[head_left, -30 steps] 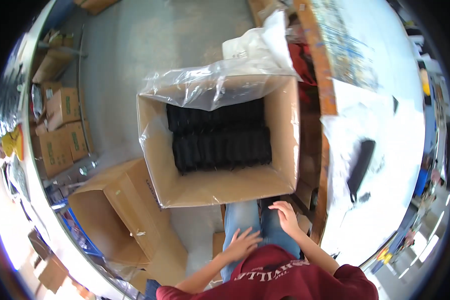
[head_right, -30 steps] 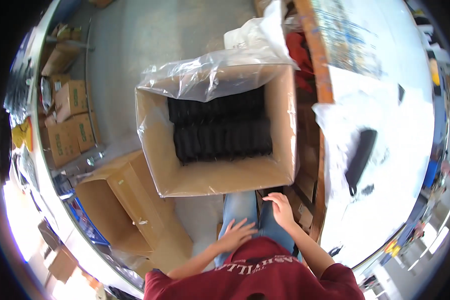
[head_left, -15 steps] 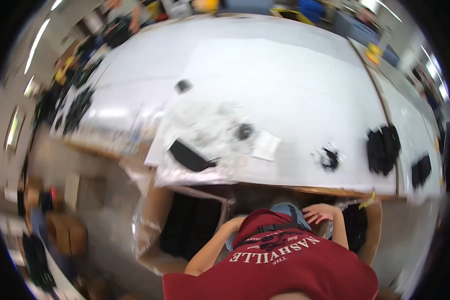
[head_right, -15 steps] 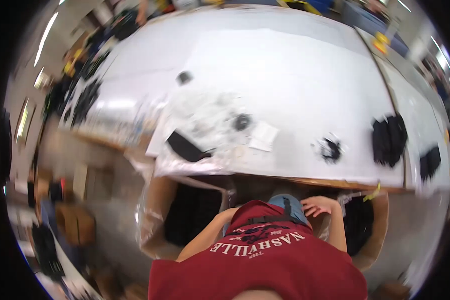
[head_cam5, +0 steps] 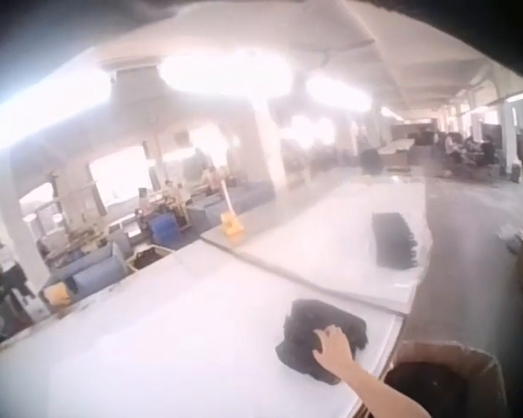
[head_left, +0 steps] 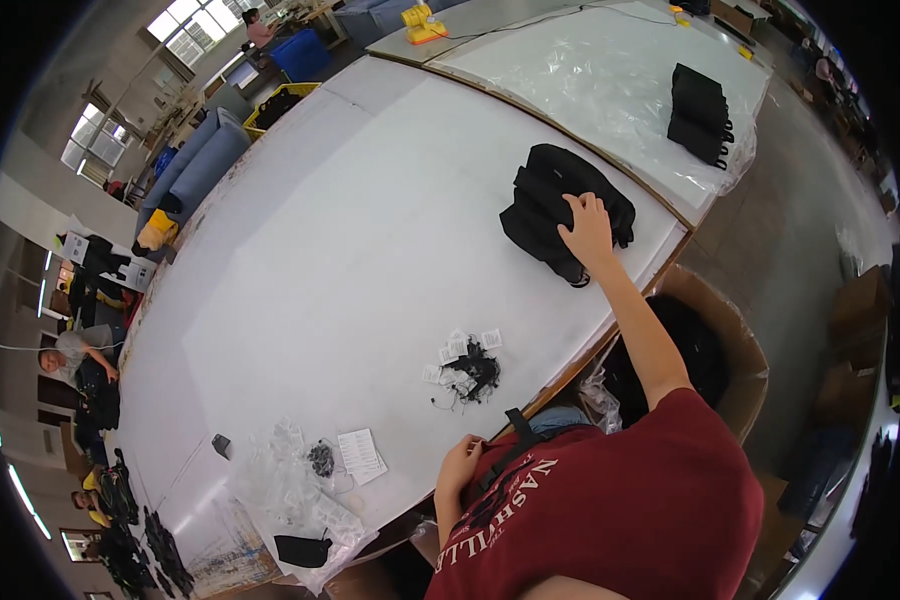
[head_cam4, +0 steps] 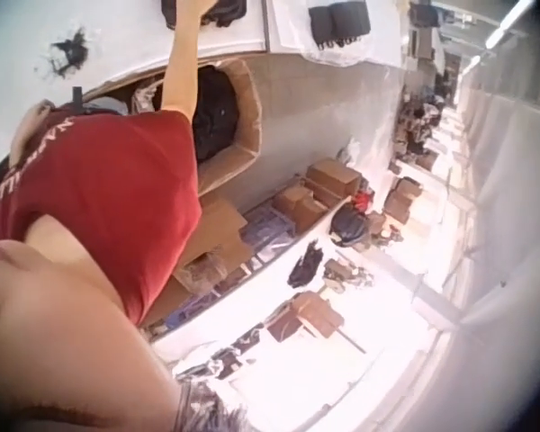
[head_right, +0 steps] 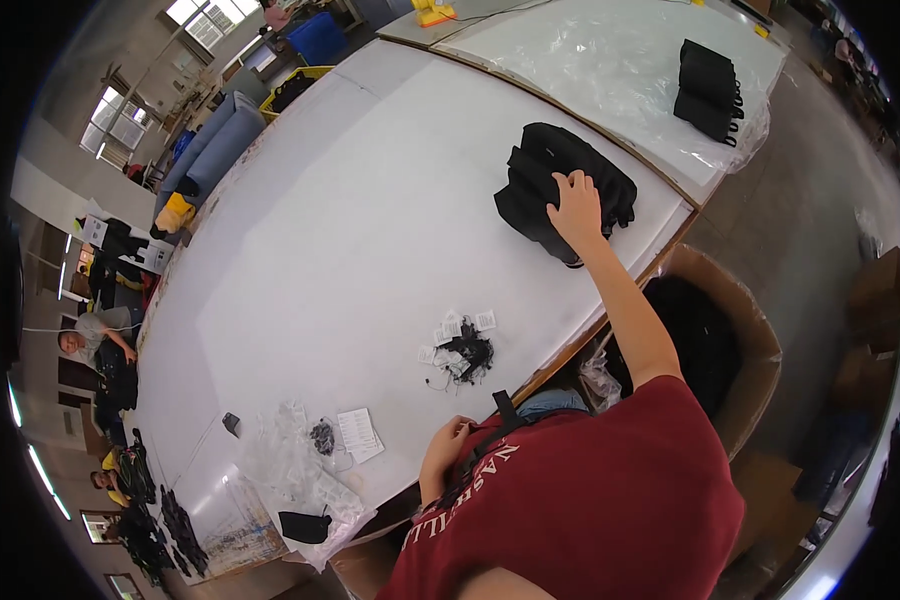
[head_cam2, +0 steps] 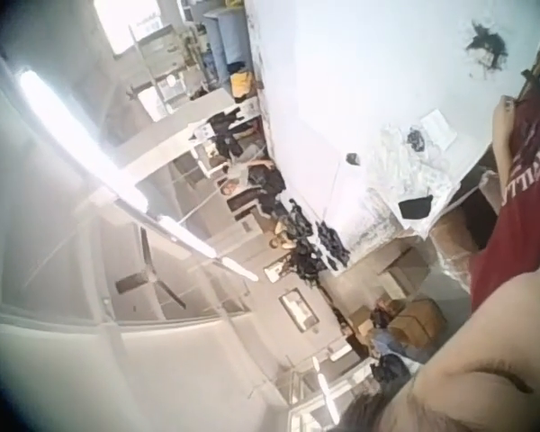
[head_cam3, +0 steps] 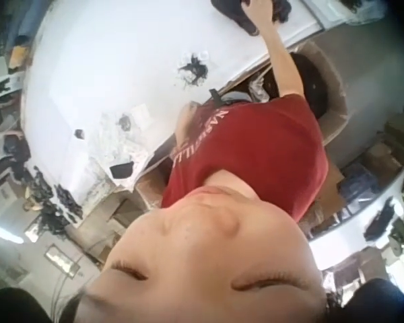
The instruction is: Tagging small black pouches with labels and packing them into a large cardboard shipping box.
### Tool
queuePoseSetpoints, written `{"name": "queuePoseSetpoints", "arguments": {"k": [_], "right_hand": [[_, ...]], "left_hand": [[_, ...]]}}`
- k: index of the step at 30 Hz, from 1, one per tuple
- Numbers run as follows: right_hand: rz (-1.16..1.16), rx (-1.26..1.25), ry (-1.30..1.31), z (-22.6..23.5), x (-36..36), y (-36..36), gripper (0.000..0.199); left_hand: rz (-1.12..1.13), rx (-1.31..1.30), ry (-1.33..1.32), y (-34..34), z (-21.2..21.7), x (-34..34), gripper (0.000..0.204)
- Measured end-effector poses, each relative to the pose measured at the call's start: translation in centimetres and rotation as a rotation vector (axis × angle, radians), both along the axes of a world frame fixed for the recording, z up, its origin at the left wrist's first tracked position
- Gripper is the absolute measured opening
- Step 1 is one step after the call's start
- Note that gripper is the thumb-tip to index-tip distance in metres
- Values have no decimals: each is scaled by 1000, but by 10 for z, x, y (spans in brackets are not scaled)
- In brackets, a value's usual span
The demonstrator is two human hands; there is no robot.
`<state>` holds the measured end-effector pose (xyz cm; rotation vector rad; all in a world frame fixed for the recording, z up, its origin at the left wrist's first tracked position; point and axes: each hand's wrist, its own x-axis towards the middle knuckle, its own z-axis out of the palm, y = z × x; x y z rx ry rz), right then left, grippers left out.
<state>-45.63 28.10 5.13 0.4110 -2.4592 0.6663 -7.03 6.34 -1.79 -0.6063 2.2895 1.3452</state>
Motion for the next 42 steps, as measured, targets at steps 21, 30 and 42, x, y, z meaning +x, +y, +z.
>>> {"name": "queuePoseSetpoints", "arguments": {"k": [21,30,42], "right_hand": [[790,-226,-527,36,119,-76,46],[-195,185,-227,23,-40,7,48],[154,-395,-411,47,-13,-42,28]], "left_hand": [[575,1210,487,-14,64,-217,78],[942,909,333,-109,23,-229,59],[990,321,330,-131,-41,-240,55]]}}
